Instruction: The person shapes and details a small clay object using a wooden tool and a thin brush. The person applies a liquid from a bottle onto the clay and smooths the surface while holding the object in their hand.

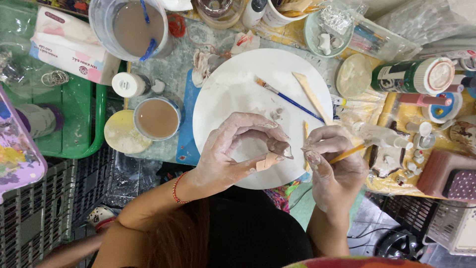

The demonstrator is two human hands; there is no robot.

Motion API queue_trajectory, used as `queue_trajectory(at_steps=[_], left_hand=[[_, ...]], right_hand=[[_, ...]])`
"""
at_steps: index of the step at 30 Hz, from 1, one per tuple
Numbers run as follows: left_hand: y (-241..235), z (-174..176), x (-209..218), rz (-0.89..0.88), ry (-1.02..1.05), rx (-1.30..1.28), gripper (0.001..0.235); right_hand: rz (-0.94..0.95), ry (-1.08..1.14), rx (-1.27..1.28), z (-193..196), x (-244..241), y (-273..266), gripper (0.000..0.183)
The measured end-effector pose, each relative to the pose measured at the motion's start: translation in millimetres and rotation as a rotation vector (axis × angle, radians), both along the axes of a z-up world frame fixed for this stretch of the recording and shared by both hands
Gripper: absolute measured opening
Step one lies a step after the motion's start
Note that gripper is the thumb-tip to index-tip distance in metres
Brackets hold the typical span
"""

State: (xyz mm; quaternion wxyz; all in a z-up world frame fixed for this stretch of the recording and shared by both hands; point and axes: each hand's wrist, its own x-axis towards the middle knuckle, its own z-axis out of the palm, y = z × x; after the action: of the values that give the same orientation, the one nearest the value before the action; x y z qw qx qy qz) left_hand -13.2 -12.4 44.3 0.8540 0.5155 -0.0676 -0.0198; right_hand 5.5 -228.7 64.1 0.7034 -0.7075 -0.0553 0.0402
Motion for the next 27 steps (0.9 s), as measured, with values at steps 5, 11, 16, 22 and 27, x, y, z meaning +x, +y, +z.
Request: queue_trajectory(at_steps=[5,11,16,22,27], left_hand=[[2,3,0,-0.002,-0.007,0.039,0.051],[8,-7,1,0.048,-0.009,0.091,0.053],[21,-29,-1,0.173,0.050,0.167,0.053],[28,-50,-5,0.235,0.103,0.120,0.059],[27,-51,-6,0.243,0.111,0.094,0.073]], right_hand=[[-0.025,-0.004,-0.116,4,0,4,0.010],[-0.012,0.059,-0.232,-2,10,15,0.010],[0.020,0.065,-0.618,-8,14,32,0.013],[0.122,0.102,-0.785,-7,3,47,0.015],[0.244,0.066,-0.888,-10,-5,49,0.020]])
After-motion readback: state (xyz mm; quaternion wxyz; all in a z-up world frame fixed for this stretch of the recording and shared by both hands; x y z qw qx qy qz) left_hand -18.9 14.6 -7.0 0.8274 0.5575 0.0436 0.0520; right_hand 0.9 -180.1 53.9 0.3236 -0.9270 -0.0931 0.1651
